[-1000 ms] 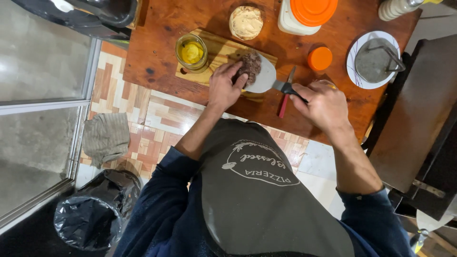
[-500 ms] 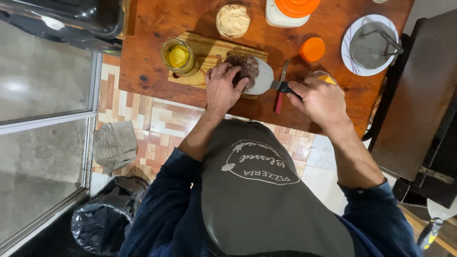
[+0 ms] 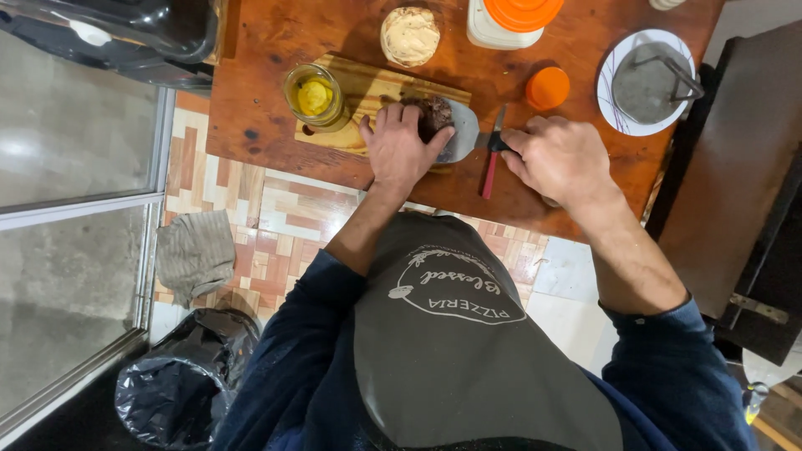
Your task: Assemble and prepare a burger including cooking the patty on a grill and adding toppings.
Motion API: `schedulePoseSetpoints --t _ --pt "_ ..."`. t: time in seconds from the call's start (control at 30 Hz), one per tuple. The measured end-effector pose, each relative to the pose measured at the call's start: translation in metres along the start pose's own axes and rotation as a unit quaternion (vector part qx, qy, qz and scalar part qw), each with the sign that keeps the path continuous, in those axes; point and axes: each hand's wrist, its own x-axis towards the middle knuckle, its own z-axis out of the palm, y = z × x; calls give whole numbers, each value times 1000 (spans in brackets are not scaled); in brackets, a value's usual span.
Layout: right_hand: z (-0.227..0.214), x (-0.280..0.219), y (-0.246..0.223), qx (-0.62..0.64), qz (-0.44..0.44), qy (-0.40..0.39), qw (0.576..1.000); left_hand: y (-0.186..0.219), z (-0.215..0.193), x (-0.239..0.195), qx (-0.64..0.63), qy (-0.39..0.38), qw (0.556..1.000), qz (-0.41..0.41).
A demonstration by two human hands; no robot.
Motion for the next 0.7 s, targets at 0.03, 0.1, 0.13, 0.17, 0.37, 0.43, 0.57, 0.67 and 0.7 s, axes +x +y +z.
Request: schedulePoseSetpoints --t 0.03,0.1,0.13,0.17,0.37,0.43,0.57,0.67,0.7 --pt "0 1 0 -2 -3 0 1000 2 -1 2 8 -3 1000 -10" --pt "0 1 2 -4 -7 0 1000 -1 9 5 20 -2 1000 -17" --pt "1 1 3 -5 -7 0 1000 -2 14 6 31 -3 999 -21" --pt "1 -1 3 -5 -8 -1 1000 -1 13 6 31 -3 999 -22" --pt "3 -12 10 -10 -3 -8 1000 5 4 9 55 -30 998 1" --pt "1 -17 14 -7 3 -38 999 8 0 9 93 -22 995 21" --pt "-12 -24 15 -20 10 -52 998 4 15 6 119 -9 992 36" --pt "-18 -29 18 3 20 -71 997 2 7 4 117 7 992 50" --pt "-20 -30 19 -6 30 -85 996 -1 2 3 78 -26 996 35"
